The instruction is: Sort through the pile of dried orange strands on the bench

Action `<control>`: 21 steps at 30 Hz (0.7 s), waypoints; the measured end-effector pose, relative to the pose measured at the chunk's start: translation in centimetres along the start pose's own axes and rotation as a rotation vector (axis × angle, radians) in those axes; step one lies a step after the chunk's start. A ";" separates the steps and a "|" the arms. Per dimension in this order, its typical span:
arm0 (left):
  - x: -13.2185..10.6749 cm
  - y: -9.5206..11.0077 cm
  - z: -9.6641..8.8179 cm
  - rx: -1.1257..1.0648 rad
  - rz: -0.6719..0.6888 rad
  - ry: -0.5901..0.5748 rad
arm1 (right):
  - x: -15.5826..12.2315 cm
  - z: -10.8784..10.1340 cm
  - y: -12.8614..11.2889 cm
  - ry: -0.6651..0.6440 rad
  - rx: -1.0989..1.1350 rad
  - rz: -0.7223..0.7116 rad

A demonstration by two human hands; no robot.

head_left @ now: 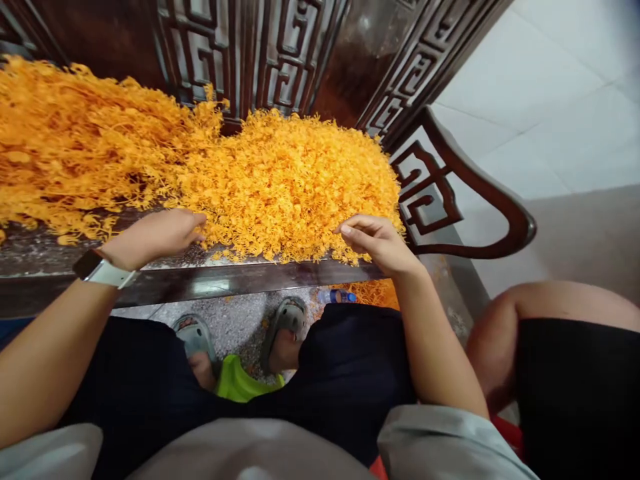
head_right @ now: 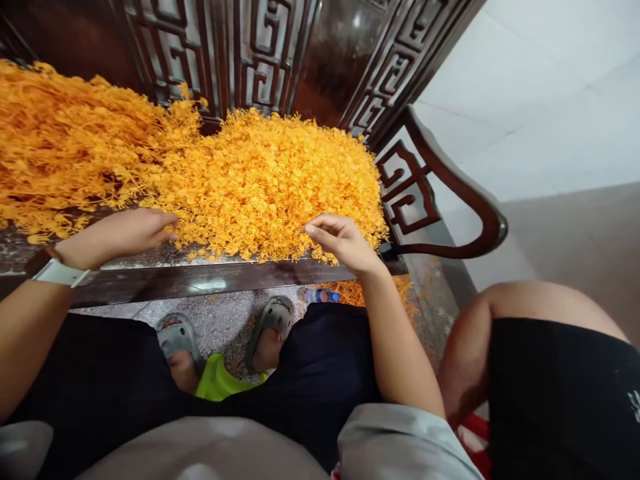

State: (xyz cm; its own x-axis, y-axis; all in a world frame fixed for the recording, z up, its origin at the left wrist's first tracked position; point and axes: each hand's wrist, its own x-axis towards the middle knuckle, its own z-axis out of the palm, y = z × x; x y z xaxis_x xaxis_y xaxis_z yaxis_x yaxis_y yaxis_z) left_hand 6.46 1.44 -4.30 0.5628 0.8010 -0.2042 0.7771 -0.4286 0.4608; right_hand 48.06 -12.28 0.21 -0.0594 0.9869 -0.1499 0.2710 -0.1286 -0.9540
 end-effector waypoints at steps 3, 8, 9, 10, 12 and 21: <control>-0.3 0.3 -0.9 0.199 0.080 0.055 | 0.6 0.7 -0.1 -0.014 -0.008 0.016; 0.0 1.4 -0.9 -0.073 0.078 0.388 | 2.1 2.3 -0.2 -0.054 0.003 0.035; 0.3 1.3 -0.6 -0.123 0.105 0.386 | 2.4 2.7 -0.2 -0.062 0.003 0.039; 0.6 1.0 -0.4 -0.150 0.126 0.355 | 2.7 3.2 -0.2 -0.069 -0.002 0.041; 1.0 -0.1 -0.3 -0.117 0.116 0.260 | 3.1 4.3 -0.3 -0.083 -0.019 0.036; -1.0 -5.1 -4.1 0.216 -0.279 0.215 | 10.0 13.4 -3.4 -0.283 -0.398 -0.251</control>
State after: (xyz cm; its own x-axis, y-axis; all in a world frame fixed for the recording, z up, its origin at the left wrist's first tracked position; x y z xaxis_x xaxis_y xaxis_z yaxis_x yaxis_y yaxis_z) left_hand 0.77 4.56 -2.90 0.2681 0.9582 -0.1002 0.9458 -0.2420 0.2167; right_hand 33.70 -3.23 -1.49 -0.4100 0.9109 -0.0469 0.5547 0.2082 -0.8056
